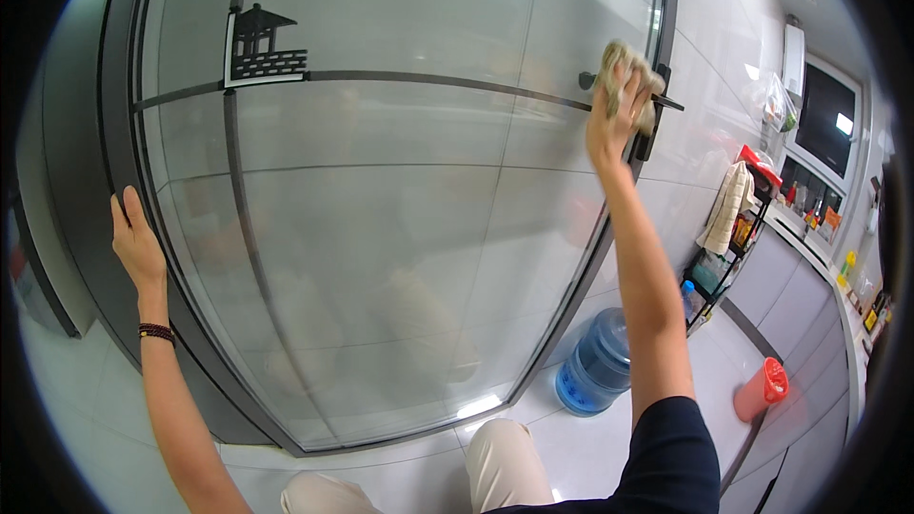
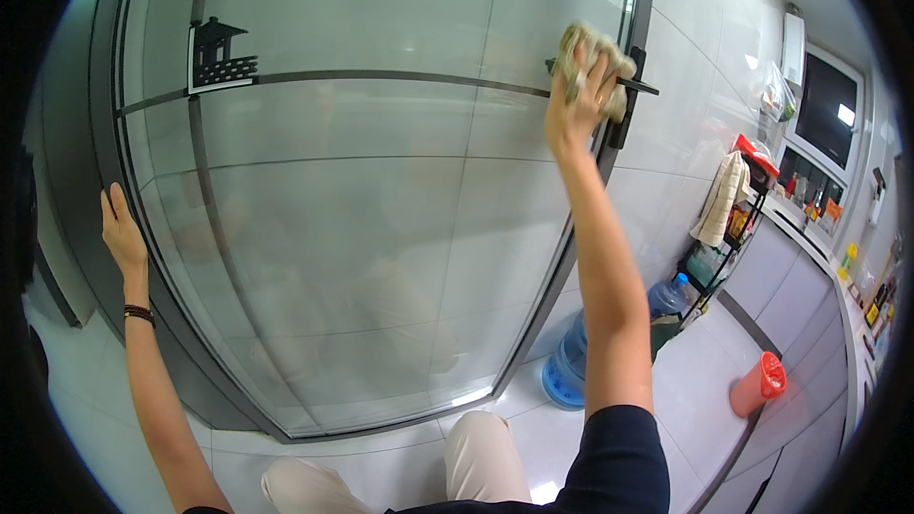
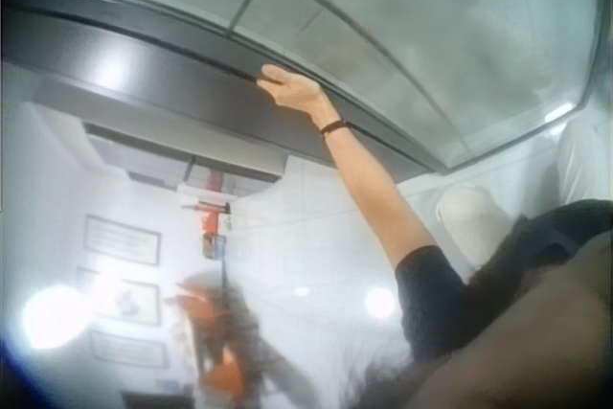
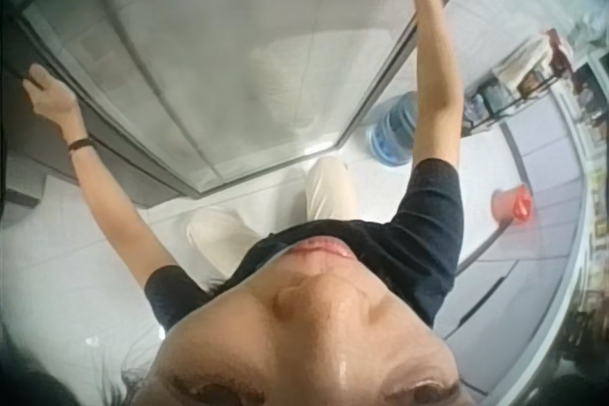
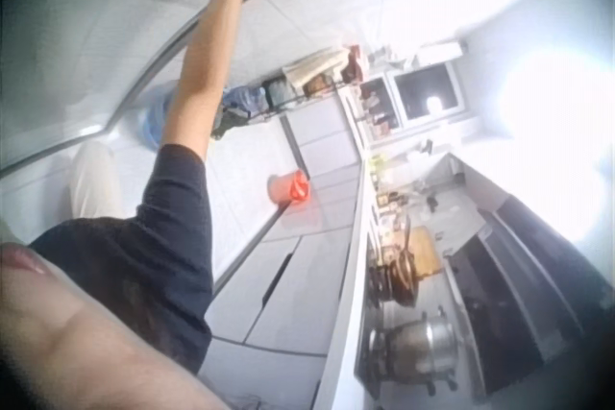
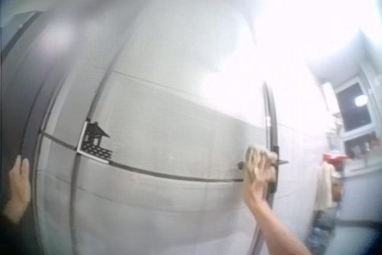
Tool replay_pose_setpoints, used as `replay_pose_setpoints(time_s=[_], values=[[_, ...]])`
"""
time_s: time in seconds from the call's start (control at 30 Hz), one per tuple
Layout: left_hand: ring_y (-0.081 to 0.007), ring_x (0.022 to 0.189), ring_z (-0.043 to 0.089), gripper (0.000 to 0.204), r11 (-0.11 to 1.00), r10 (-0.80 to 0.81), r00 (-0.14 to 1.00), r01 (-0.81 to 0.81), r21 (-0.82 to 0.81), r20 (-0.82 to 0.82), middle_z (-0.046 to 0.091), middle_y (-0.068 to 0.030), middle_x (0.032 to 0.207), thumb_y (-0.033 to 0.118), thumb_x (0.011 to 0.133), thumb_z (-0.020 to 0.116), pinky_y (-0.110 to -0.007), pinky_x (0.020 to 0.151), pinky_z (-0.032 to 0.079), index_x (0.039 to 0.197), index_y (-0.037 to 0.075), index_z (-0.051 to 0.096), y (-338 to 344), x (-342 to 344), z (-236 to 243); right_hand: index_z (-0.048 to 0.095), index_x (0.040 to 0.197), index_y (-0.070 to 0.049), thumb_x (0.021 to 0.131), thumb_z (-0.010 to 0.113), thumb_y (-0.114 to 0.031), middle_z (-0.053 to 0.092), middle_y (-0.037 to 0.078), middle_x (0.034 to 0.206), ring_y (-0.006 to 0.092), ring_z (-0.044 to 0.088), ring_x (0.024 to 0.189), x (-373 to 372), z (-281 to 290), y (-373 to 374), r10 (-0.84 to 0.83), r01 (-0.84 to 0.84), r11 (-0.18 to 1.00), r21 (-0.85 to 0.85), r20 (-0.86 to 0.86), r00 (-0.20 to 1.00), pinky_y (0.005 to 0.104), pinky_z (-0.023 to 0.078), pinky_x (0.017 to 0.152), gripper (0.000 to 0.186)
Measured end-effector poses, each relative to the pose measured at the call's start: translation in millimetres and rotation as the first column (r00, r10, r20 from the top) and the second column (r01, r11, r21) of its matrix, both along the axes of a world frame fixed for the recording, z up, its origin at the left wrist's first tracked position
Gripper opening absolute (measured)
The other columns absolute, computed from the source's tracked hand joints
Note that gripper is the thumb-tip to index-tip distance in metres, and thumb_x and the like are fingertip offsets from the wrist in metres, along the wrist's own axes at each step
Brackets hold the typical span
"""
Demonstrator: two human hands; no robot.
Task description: The person wipes a large glass door or panel with a cloth, moving the cloth in vertical and horizontal strokes across the surface. The person occasionally adjusts the cloth and repositions their hands to reach different areas of the glass.
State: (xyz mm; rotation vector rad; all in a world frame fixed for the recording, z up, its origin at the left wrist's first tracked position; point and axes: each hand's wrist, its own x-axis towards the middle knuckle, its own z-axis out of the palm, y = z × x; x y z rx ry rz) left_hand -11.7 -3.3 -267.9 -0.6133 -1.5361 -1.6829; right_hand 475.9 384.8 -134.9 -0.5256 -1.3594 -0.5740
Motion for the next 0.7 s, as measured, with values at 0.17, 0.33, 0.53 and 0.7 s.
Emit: replay_pose_setpoints(time_s=[0.17, 0.33, 0.53, 0.7], values=[[-0.0112, 0.077, 0.049, 0.075, 0.999, -0.025, 0.999, 0.026, 0.030, -0.033, 0.054, -0.0076, 0.077, 0.051, 0.097, 0.043, -0.022, 0.083, 0.041, 0.137, -0.011, 0.033, 10, 6, -1, 0.035, 0.144, -0.030, 0.096, 0.041, -0.044, 0.018, 0.013, 0.155, 0.0455, 0.002, 0.141, -47, 77, -34, 0.086, -0.085, 0.996, 0.026, -0.016, 0.996, 0.0584, 0.013, 0.110, 0.050], [-0.0299, 0.123, 0.048, 0.077, 0.997, -0.052, 0.995, 0.057, -0.048, 0.090, 0.051, -0.0249, 0.131, 0.054, 0.095, 0.041, -0.033, 0.104, 0.035, 0.137, -0.011, 0.034, -6, 10, 4, 0.045, 0.138, -0.031, 0.077, 0.064, -0.033, 0.018, 0.013, 0.154, 0.0486, 0.002, 0.140, -198, 17, -172, 0.210, -0.279, 0.945, 0.169, 0.340, 0.917, 0.0653, 0.012, 0.107, 0.064], [-0.0320, 0.131, 0.039, 0.074, 0.995, -0.076, 0.997, 0.077, -0.057, 0.008, 0.043, -0.0242, 0.139, 0.052, 0.096, 0.041, -0.034, 0.108, 0.030, 0.137, -0.010, 0.034, 6, -3, 1, 0.055, 0.123, -0.040, 0.077, 0.065, -0.037, 0.031, 0.004, 0.148, 0.0360, 0.016, 0.141, -255, -54, -232, 0.075, -0.329, 0.920, 0.213, 0.728, 0.681, 0.0657, 0.006, 0.107, 0.048], [-0.0306, 0.132, 0.040, 0.073, 0.996, -0.082, 0.997, 0.082, -0.030, -0.007, 0.045, -0.0226, 0.138, 0.051, 0.097, 0.041, -0.033, 0.109, 0.030, 0.137, -0.010, 0.034, -1, -18, -4, 0.050, 0.128, -0.042, 0.083, 0.060, -0.040, 0.027, 0.000, 0.151, 0.0309, 0.011, 0.143, -182, 25, -185, -0.024, -0.124, 0.974, 0.188, 0.637, 0.771, 0.0609, 0.005, 0.110, 0.046]])
